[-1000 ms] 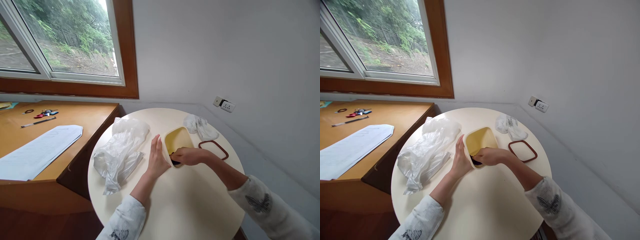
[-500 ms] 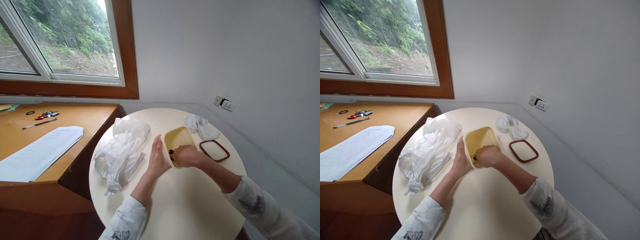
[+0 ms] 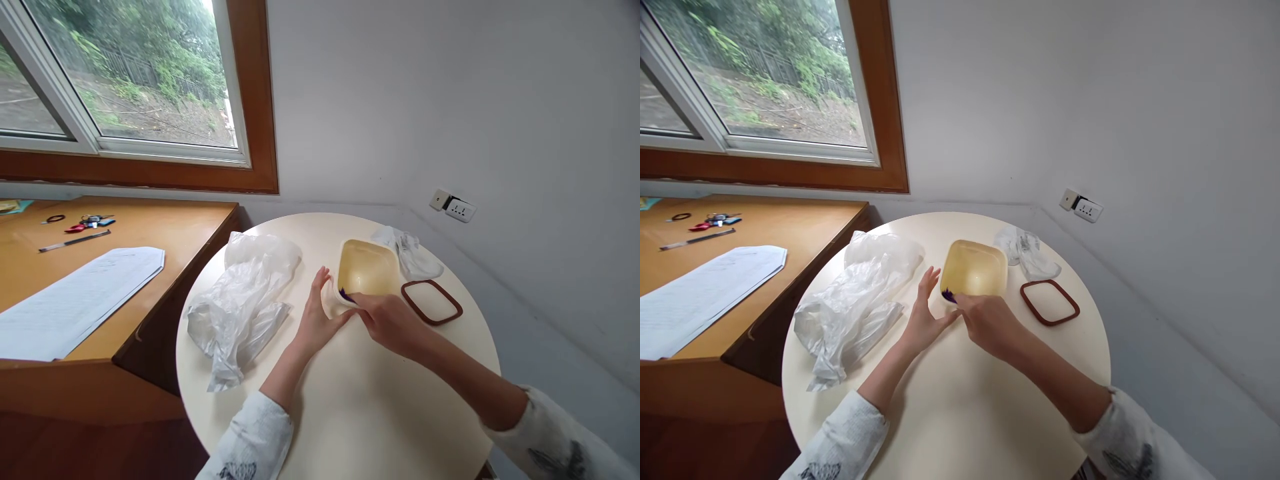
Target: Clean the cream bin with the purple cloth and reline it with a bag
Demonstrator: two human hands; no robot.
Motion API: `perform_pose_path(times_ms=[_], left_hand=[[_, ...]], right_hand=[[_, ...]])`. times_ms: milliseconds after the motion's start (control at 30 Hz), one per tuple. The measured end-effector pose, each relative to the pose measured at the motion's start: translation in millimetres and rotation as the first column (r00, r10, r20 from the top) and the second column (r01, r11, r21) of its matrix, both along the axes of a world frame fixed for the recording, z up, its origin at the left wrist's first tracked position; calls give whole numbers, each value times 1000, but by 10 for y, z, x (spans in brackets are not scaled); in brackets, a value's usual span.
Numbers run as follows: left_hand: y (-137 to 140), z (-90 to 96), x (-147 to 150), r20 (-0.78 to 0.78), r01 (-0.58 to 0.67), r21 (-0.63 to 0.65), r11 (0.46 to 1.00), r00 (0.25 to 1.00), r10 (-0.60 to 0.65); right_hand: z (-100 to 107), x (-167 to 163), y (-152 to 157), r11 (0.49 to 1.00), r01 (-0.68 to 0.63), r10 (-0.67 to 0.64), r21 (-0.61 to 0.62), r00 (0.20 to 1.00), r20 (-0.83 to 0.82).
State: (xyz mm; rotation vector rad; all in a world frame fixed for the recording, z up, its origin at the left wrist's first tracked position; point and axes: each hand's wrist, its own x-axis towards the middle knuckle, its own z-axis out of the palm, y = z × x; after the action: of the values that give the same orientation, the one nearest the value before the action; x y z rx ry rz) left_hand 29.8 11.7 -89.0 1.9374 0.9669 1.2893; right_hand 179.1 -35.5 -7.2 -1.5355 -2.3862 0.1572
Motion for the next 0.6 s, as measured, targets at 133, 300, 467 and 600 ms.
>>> perform_pose_path(times_ms=[133, 300, 467, 600], left_hand=[[36, -131, 89, -47, -159, 216, 963, 984, 173], [97, -258, 77, 35, -342, 353, 871, 935, 353], [130, -228, 22, -3, -379, 342, 860, 915, 404], [122, -145, 49, -81, -288, 440, 851, 931, 356]], right_hand=[[-143, -294, 104, 985, 153, -130, 75, 959, -250], [-144, -537, 26, 998, 59, -69, -38, 917, -393], [158, -231, -59, 966, -120, 70, -228, 974, -216], [293, 60, 43, 932, -74, 150, -354, 970, 194]])
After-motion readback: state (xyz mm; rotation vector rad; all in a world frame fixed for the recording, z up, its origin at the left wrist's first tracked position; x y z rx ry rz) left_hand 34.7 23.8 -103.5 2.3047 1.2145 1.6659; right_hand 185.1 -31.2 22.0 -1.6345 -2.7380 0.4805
